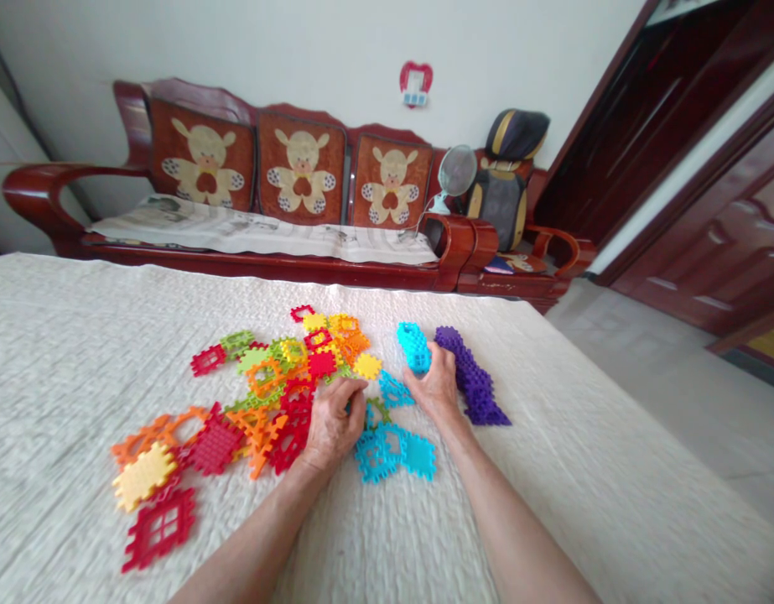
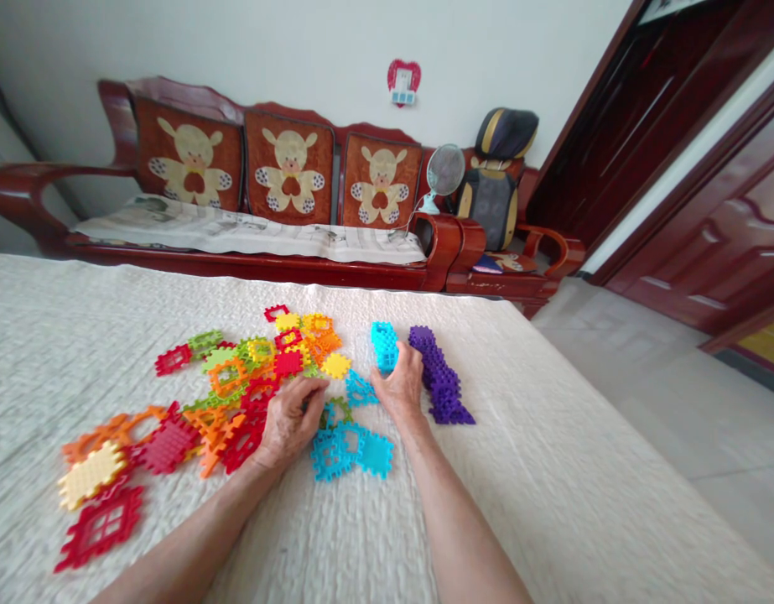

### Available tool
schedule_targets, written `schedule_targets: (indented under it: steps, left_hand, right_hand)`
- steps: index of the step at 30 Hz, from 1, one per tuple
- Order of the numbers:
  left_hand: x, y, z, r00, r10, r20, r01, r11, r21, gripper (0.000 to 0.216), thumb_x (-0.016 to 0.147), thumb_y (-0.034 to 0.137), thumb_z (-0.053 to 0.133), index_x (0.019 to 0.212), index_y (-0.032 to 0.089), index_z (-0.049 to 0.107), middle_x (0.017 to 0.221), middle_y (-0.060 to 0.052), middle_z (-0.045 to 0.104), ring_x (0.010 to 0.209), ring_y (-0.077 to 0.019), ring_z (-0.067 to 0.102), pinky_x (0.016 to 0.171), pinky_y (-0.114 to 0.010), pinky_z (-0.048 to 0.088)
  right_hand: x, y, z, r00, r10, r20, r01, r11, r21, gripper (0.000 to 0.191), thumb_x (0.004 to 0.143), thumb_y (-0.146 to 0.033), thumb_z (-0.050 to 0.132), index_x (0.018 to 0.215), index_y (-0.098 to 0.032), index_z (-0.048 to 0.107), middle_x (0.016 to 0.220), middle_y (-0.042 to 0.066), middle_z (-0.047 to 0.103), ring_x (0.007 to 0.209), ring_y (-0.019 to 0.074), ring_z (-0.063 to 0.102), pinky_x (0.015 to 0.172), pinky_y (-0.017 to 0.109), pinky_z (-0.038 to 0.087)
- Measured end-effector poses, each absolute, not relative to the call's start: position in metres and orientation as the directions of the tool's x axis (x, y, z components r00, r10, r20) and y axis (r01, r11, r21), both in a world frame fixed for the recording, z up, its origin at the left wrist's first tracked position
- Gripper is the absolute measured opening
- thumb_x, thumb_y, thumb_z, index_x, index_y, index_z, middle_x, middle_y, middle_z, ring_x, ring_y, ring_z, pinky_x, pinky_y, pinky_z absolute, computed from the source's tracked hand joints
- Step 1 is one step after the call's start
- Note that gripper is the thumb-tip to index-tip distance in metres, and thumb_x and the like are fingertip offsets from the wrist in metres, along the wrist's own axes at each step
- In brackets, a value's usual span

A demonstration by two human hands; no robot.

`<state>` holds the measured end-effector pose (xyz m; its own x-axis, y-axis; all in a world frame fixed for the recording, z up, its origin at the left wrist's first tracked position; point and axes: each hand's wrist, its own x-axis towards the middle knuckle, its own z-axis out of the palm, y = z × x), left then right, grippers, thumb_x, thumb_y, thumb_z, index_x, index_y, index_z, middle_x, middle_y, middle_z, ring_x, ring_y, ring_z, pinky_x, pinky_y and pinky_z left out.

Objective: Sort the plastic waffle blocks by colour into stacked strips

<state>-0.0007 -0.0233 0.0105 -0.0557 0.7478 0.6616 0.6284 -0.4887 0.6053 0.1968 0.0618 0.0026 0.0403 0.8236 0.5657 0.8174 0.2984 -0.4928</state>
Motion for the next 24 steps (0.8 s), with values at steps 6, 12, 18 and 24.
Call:
schedule_targets:
  steps: [6, 12, 18, 24]
  left_hand:
    - [-0.001, -0.023, 0.008, -0.105, 0.762, 0.639, 0.634, -0.443, 0.633, 0.017, 0.085, 0.018, 0.05, 0.091, 0.019, 0.066, 0.081, -0.004, 0.068, 0.077, -0.0155, 0.064, 0.07, -0.027, 0.05]
    - [-0.003, -0.021, 0.007, -0.282, 0.819, 0.5, 0.483, -0.329, 0.811, 0.019, 0.084, 0.022, 0.049, 0.091, 0.019, 0.067, 0.078, -0.002, 0.068, 0.072, -0.014, 0.064, 0.068, -0.025, 0.05]
    - [-0.004, -0.02, 0.01, -0.423, 0.817, 0.393, 0.293, -0.287, 0.912, 0.024, 0.086, 0.024, 0.044, 0.091, 0.017, 0.066, 0.075, -0.002, 0.066, 0.069, -0.0126, 0.063, 0.067, -0.024, 0.05]
    - [-0.004, -0.016, 0.005, -0.499, 0.801, 0.332, 0.14, -0.303, 0.943, 0.025, 0.089, 0.028, 0.042, 0.098, 0.019, 0.064, 0.081, -0.002, 0.065, 0.072, -0.0123, 0.061, 0.066, -0.024, 0.049]
  right_hand:
    - [0.198, 0.062, 0.002, 0.051, 0.843, 0.536, 0.815, 0.274, -0.51, 0.054, 0.072, -0.033, 0.06, 0.123, -0.016, 0.049, 0.11, 0.012, 0.052, 0.107, 0.0283, 0.051, 0.094, 0.044, 0.044]
    - [0.197, 0.06, 0.004, 0.043, 0.83, 0.556, 0.817, 0.291, -0.497, 0.056, 0.073, -0.035, 0.061, 0.124, -0.015, 0.048, 0.115, 0.014, 0.051, 0.111, 0.0289, 0.049, 0.096, 0.045, 0.043]
    - [0.183, 0.043, 0.025, -0.109, 0.745, 0.658, 0.759, 0.49, -0.429, 0.036, 0.08, -0.029, 0.057, 0.112, -0.015, 0.057, 0.112, 0.013, 0.056, 0.11, 0.0258, 0.051, 0.098, 0.041, 0.041]
    - [0.158, 0.016, 0.047, -0.543, 0.744, 0.391, 0.563, 0.667, -0.487, 0.011, 0.079, -0.023, 0.061, 0.088, -0.019, 0.066, 0.09, 0.005, 0.064, 0.088, 0.0175, 0.06, 0.082, 0.03, 0.045]
